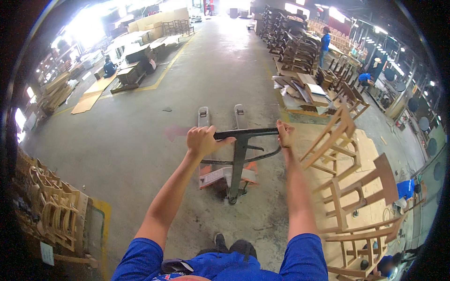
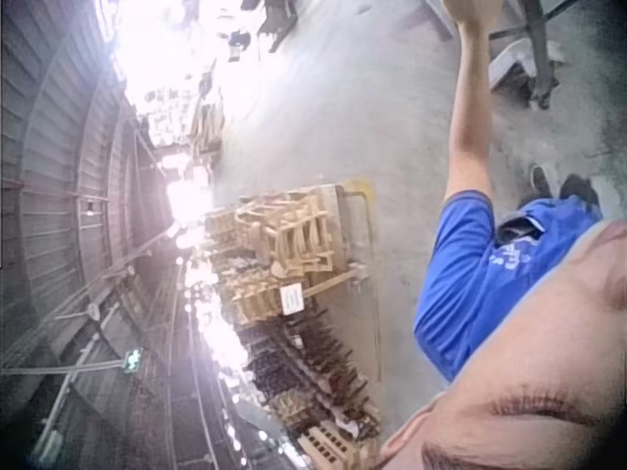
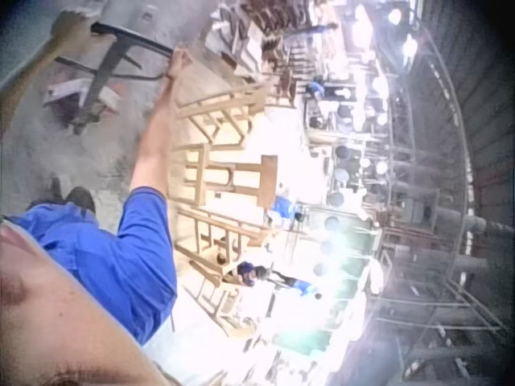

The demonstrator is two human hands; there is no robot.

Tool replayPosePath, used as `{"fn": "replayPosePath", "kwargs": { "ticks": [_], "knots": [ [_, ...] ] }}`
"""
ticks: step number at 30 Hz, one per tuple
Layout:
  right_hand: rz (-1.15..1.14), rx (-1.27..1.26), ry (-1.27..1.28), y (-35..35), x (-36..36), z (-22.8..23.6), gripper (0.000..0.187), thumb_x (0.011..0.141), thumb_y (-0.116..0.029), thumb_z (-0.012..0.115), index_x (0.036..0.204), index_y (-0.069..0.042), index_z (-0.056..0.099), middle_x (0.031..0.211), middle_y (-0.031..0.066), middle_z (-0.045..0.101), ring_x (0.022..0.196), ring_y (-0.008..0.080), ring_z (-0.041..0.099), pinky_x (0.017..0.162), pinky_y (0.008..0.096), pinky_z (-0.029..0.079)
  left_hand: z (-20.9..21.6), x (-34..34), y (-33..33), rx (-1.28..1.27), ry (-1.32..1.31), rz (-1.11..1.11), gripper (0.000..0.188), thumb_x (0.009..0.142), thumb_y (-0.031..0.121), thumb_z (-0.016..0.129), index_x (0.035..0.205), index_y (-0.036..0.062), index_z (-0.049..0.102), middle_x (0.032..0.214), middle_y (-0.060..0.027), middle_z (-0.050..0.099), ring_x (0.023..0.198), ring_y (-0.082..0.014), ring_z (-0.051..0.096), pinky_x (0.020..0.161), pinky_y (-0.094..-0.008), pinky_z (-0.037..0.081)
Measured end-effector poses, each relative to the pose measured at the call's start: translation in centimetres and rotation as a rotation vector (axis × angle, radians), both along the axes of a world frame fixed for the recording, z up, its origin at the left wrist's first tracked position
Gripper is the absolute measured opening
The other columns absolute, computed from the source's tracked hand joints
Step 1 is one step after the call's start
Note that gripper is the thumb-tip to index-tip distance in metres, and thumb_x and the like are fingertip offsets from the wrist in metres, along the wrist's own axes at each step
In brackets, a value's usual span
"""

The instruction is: The person moves a pallet jack through a workshop, then picks up a spray gun and a small container. They walk to a paint station and pour liquid from the container into the spray gun's reservoir. The person does not spray any objects in the clip.

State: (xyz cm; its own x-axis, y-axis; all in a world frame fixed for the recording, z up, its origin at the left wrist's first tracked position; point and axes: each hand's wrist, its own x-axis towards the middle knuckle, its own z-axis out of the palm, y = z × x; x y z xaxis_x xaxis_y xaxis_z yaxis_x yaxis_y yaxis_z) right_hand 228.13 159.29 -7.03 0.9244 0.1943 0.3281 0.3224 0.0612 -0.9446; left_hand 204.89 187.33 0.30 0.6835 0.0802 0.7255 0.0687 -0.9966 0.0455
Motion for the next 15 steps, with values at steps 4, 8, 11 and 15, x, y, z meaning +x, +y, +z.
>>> {"fn": "replayPosePath", "kwargs": {
  "ticks": [4,8,11,15],
  "knots": [
    [-0.045,-0.031,-0.064,8.6,8.9,-0.5,0.054,0.103,-0.046,0.069,0.064,-0.011,0.057,0.055,-0.0059,0.047,0.047,0.0058,0.044,0.043,0.0281,0.032,-0.2,10.1,9.8,0.016,0.042,0.005,0.082,0.077,0.088,0.069,0.053,0.0104,0.06,0.053,-0.008,0.064,0.05,-0.0261,0.067,0.053,-0.0386,0.052],
    [-0.079,-0.017,-0.142,15.5,19.8,-0.7,0.057,0.103,-0.045,0.068,0.06,-0.011,0.051,0.056,-0.0072,0.042,0.052,0.0045,0.041,0.048,0.0274,0.029,-1.1,22.0,16.8,0.035,0.002,0.0,0.082,0.076,0.088,0.071,0.051,0.0108,0.059,0.052,-0.0072,0.063,0.048,-0.0255,0.066,0.053,-0.0377,0.052],
    [-0.093,0.049,-0.163,21.2,29.9,-0.8,0.058,0.105,-0.04,0.066,0.059,-0.01,0.049,0.056,-0.0073,0.042,0.053,0.0044,0.04,0.05,0.0277,0.028,-1.4,31.3,21.7,0.06,-0.063,0.016,0.081,0.076,0.088,0.071,0.052,0.0112,0.058,0.051,-0.0064,0.062,0.047,-0.0249,0.065,0.052,-0.0376,0.051],
    [-0.072,0.103,-0.258,28.9,42.7,-2.1,0.054,0.107,-0.029,0.066,0.06,-0.01,0.047,0.056,-0.0071,0.043,0.053,0.0046,0.038,0.05,0.0287,0.027,-1.5,42.9,28.5,0.025,0.003,0.033,0.081,0.076,0.088,0.071,0.053,0.0112,0.058,0.051,-0.0065,0.062,0.047,-0.0251,0.064,0.053,-0.0368,0.052]
  ]
}}
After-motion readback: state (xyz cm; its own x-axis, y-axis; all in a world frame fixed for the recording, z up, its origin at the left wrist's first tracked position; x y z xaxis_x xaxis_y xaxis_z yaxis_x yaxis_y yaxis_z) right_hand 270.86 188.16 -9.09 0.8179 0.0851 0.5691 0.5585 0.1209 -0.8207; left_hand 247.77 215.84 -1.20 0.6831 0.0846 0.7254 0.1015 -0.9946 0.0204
